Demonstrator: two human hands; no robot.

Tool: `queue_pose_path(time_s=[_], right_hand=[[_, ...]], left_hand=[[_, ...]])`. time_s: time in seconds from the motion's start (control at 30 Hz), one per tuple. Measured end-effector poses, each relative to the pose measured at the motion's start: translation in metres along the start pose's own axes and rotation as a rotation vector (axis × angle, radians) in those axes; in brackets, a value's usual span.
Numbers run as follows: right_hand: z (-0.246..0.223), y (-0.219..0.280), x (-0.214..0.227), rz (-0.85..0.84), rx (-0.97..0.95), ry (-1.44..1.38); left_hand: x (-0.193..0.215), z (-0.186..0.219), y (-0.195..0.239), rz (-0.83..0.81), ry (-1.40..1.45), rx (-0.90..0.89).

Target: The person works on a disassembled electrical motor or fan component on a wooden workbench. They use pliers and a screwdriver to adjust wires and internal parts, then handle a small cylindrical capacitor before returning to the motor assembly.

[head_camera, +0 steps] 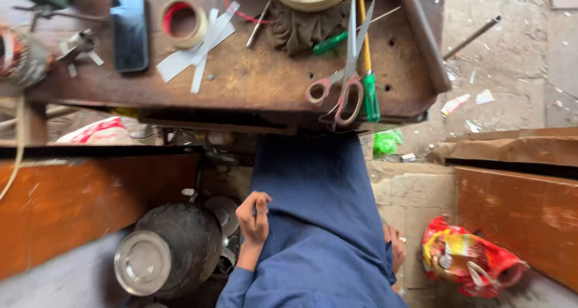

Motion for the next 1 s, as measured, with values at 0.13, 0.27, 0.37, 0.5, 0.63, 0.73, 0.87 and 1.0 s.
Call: queue_pose_path(time_s=[0.13, 0.27, 0.37, 0.5, 0.63, 0.73, 0.87, 1.0], right_hand=[[-0.02, 0.008, 0.011, 0.001, -0.034, -0.022], [-0.011, 0.015, 0.015, 0.088, 0.028, -0.077], [0.0, 0.024, 0.001, 0.168, 0.018, -0.177], [0.014, 0.028, -0.023, 0.118, -0.078, -0.202], [0.011, 0.035, -0.022, 0.13, -0.086, -0.233], [0.007, 0.044, 0.002, 0.154, -0.105, -0.265], [0.001, 0.019, 0.047, 0.224, -0.119, -0.35], [-0.004, 0.018, 0.062, 0.319, -0.09, -0.487]], left_hand=[[0.013, -0.021, 0.007, -0.014, 0.547, 0.191], [0.02, -0.046, 0.009, 0.1, 0.959, 0.352], [0.024, -0.056, 0.012, 0.021, 0.99, 0.291], [0.028, -0.07, 0.016, 0.07, 0.924, 0.079], [0.072, -0.111, 0.003, 0.354, 0.536, 0.294], [0.125, -0.156, -0.001, 0.528, 0.385, 0.422], [0.128, -0.204, 0.019, 0.493, 0.404, 0.588], [0.106, -0.236, 0.066, 0.279, 0.455, 0.652]])
Point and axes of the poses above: each hand's wrist, its own y-axis away from the middle knuckle, its own x-axis out of the back of the hand, z = x × y, the point moved 2 cm from there along -y, towards the middle knuckle, and after that the axes turned 8 degrees about y, right-handed, at the moved point
